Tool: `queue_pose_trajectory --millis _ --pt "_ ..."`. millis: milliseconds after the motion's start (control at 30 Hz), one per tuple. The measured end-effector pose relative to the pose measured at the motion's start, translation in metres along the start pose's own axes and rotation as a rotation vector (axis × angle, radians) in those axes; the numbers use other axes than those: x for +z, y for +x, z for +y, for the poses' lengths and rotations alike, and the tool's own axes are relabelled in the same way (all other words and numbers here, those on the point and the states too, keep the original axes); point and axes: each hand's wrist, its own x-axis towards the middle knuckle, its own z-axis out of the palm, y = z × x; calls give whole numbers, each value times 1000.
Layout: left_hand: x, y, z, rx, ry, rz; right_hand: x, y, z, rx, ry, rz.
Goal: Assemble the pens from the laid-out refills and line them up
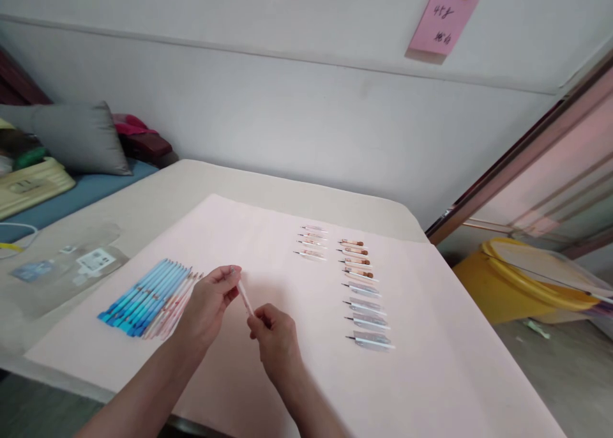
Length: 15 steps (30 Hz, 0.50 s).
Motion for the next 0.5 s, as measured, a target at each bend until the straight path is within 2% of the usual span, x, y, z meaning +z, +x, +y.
queue_pose_trajectory --millis 100,200,333,433,500 --pt "-1 0 1 -3 -59 -45 -1 1 -3 58 107 -68" --pt "0 0 1 -13 -74 -84 -2 2 -2 57 116 -55" --pt "1 -1 0 -3 -35 -28 0 3 1 32 76 -21" --pt "0 0 -1 10 -11 21 0 2 -1 36 96 -52" --pt "0 0 -2 8 -48 5 -1 1 -3 57 131 -78"
